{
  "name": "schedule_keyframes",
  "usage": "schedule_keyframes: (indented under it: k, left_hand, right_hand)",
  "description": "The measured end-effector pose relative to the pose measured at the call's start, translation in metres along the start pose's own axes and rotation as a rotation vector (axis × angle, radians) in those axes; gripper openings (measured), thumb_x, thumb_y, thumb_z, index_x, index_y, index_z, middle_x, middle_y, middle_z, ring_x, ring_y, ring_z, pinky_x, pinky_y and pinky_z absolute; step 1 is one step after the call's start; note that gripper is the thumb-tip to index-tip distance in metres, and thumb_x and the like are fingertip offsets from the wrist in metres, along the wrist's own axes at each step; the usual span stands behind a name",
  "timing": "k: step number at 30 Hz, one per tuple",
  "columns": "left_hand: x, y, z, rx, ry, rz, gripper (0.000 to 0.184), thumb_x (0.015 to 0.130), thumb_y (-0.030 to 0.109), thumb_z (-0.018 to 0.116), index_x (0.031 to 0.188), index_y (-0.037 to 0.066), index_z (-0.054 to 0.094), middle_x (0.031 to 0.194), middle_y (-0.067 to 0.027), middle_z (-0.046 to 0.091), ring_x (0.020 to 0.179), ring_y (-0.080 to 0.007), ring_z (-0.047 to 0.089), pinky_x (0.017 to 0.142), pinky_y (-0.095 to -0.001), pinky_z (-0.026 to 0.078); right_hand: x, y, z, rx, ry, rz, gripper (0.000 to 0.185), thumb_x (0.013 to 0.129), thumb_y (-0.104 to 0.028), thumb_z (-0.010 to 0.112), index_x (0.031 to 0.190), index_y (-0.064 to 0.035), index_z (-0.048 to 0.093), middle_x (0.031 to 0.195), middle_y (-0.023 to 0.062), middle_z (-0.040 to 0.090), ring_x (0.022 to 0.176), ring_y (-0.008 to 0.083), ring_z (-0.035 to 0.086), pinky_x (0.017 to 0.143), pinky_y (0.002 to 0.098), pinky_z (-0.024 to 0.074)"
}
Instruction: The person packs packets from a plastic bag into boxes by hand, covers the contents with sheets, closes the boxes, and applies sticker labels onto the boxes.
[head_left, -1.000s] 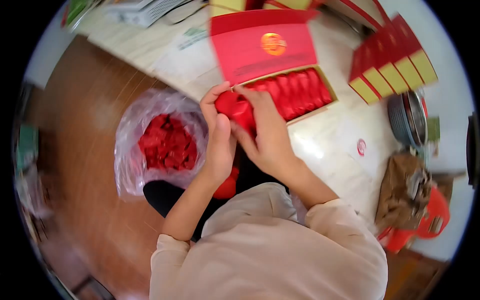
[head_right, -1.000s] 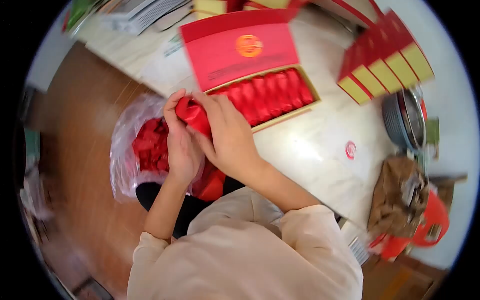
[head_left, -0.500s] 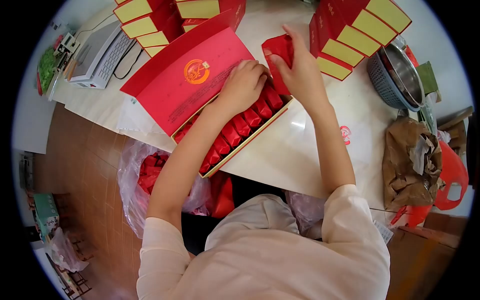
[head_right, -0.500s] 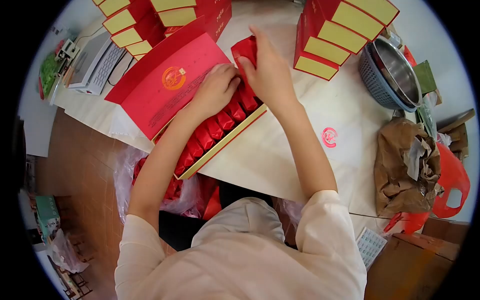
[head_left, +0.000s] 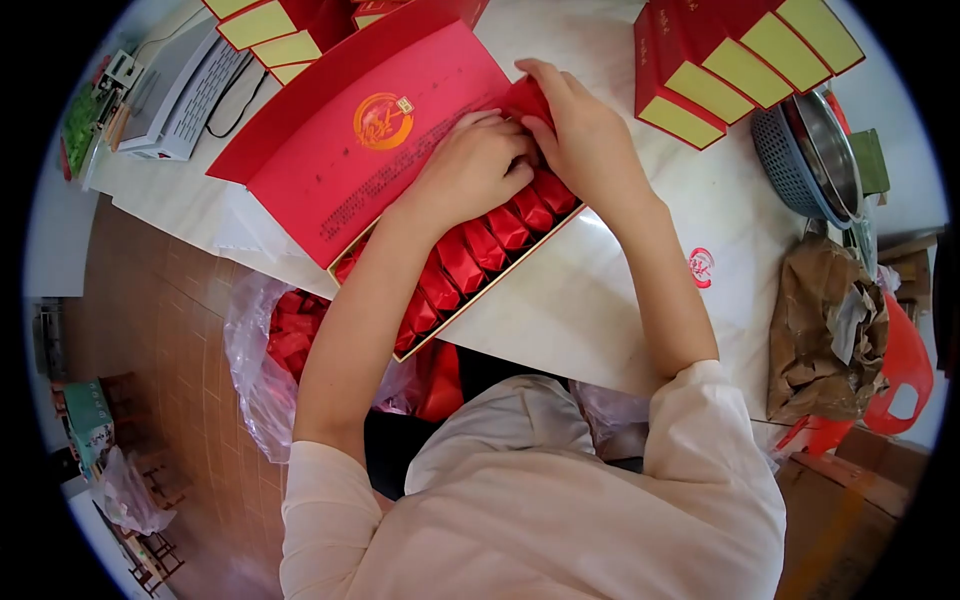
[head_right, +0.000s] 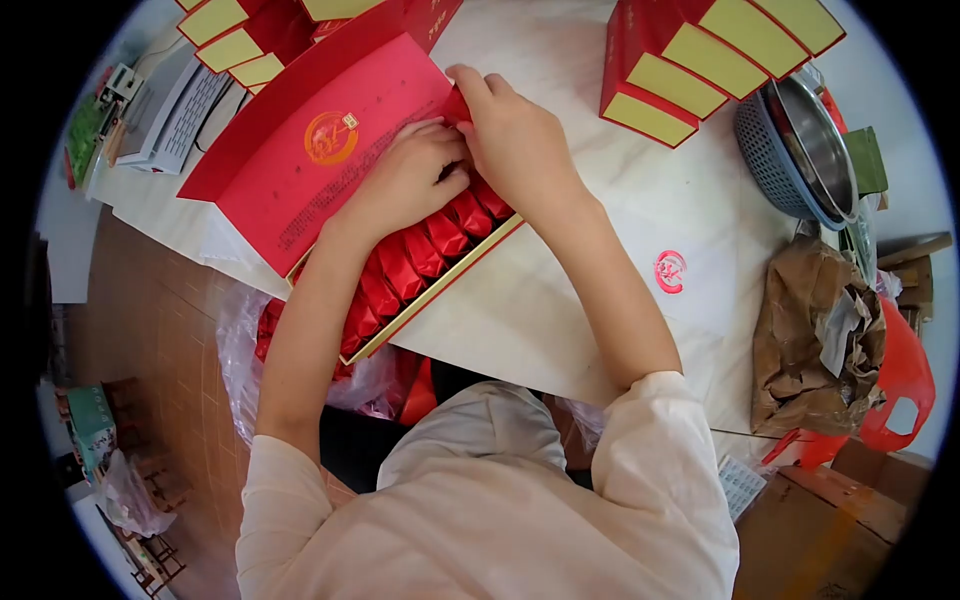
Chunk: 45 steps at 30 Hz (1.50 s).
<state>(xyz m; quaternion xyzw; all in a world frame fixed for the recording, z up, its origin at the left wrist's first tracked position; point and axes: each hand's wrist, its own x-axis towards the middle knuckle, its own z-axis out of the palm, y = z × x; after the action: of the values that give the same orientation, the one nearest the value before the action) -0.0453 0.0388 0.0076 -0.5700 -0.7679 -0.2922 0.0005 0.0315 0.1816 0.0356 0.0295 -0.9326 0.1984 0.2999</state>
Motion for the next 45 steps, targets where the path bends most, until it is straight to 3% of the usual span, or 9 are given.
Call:
schedule_keyframes:
  k: [8, 10, 16, 20, 22, 28, 35, 38, 45]
  left_hand:
    - [-0.002, -0.004, -0.012, 0.047, 0.187, -0.100, 0.011, 0.079, 0.008, 0.057, 0.082, 0.002, 0.065, 0.089, -0.0101, 0.062, 0.091, -0.0284, 0.055, 0.083, -0.0395, 0.045]
    - [-0.003, -0.006, -0.016, 0.074, 0.247, -0.121, 0.011, 0.080, 0.008, 0.057, 0.081, 0.002, 0.065, 0.091, -0.0091, 0.061, 0.092, -0.0283, 0.055, 0.083, -0.0390, 0.044]
    - [-0.004, -0.009, -0.010, 0.242, 0.238, -0.091, 0.014, 0.084, 0.007, 0.054, 0.095, 0.002, 0.061, 0.098, -0.0095, 0.058, 0.097, -0.0287, 0.053, 0.087, -0.0398, 0.042]
    - [0.000, -0.017, -0.008, 0.025, 0.464, -0.137, 0.017, 0.089, 0.006, 0.049, 0.102, 0.003, 0.059, 0.097, -0.0132, 0.058, 0.096, -0.0306, 0.055, 0.085, -0.0400, 0.044]
    - [0.000, -0.018, -0.011, -0.017, 0.522, -0.156, 0.017, 0.090, 0.005, 0.048, 0.102, 0.003, 0.059, 0.097, -0.0142, 0.058, 0.095, -0.0312, 0.056, 0.084, -0.0399, 0.045]
    - [-0.002, -0.018, -0.009, -0.093, 0.453, -0.190, 0.016, 0.088, 0.006, 0.049, 0.101, 0.002, 0.058, 0.097, -0.0154, 0.058, 0.097, -0.0342, 0.055, 0.086, -0.0438, 0.044]
    - [-0.032, 0.041, -0.028, -0.199, 0.198, -0.312, 0.040, 0.097, 0.023, 0.048, 0.132, 0.004, 0.048, 0.134, -0.0165, 0.048, 0.130, -0.0295, 0.041, 0.108, -0.0384, 0.031]
    - [-0.062, 0.041, -0.005, 0.228, 0.018, -0.248, 0.059, 0.096, 0.036, 0.047, 0.146, 0.008, 0.031, 0.150, -0.0170, 0.029, 0.143, -0.0292, 0.020, 0.115, -0.0439, 0.013]
    - [-0.075, 0.039, 0.003, 0.336, 0.006, -0.176, 0.057, 0.096, 0.041, 0.043, 0.144, 0.010, 0.035, 0.150, -0.0143, 0.030, 0.141, -0.0263, 0.024, 0.117, -0.0432, 0.012]
  right_hand:
    - [-0.001, 0.008, -0.016, 0.017, -0.280, -0.036, 0.035, 0.080, -0.007, 0.065, 0.111, -0.0063, 0.049, 0.087, 0.0128, 0.062, 0.079, 0.0343, 0.063, 0.066, 0.0411, 0.0508]
    - [-0.001, 0.006, -0.014, 0.063, -0.438, 0.071, 0.033, 0.082, -0.005, 0.062, 0.114, -0.0064, 0.051, 0.106, 0.0178, 0.061, 0.091, 0.0372, 0.060, 0.075, 0.0423, 0.0478]
    - [-0.006, 0.019, 0.026, -0.215, 0.019, -0.112, 0.047, 0.092, -0.031, 0.054, 0.125, 0.0012, 0.045, 0.114, 0.0238, 0.056, 0.092, 0.0355, 0.060, 0.073, 0.0436, 0.0507]
    - [-0.016, 0.019, 0.038, -0.336, -0.075, -0.030, 0.062, 0.095, -0.039, 0.048, 0.136, 0.0053, 0.036, 0.119, 0.0251, 0.054, 0.093, 0.0361, 0.061, 0.075, 0.0437, 0.0511]
    - [-0.016, 0.014, 0.039, -0.144, -0.356, 0.190, 0.068, 0.095, -0.044, 0.046, 0.142, 0.0017, 0.030, 0.128, 0.0278, 0.049, 0.096, 0.0381, 0.061, 0.078, 0.0443, 0.0512]
    - [-0.018, 0.011, 0.045, -0.308, -0.212, 0.124, 0.071, 0.092, -0.052, 0.045, 0.145, -0.0074, 0.030, 0.135, 0.0296, 0.044, 0.101, 0.0409, 0.060, 0.083, 0.0460, 0.0504]
    - [-0.023, 0.017, 0.044, -0.034, -0.044, 0.098, 0.055, 0.094, -0.038, 0.047, 0.133, 0.0005, 0.042, 0.111, 0.0251, 0.057, 0.094, 0.0377, 0.060, 0.079, 0.0437, 0.0502]
    - [-0.025, 0.019, 0.043, -0.047, 0.032, 0.050, 0.048, 0.094, -0.032, 0.049, 0.128, 0.0022, 0.046, 0.099, 0.0212, 0.059, 0.089, 0.0357, 0.060, 0.076, 0.0425, 0.0501]
    - [-0.040, 0.057, 0.010, 0.127, 0.170, 0.201, 0.020, 0.094, -0.010, 0.050, 0.111, -0.0026, 0.060, 0.107, 0.0159, 0.063, 0.098, 0.0309, 0.062, 0.081, 0.0350, 0.0504]
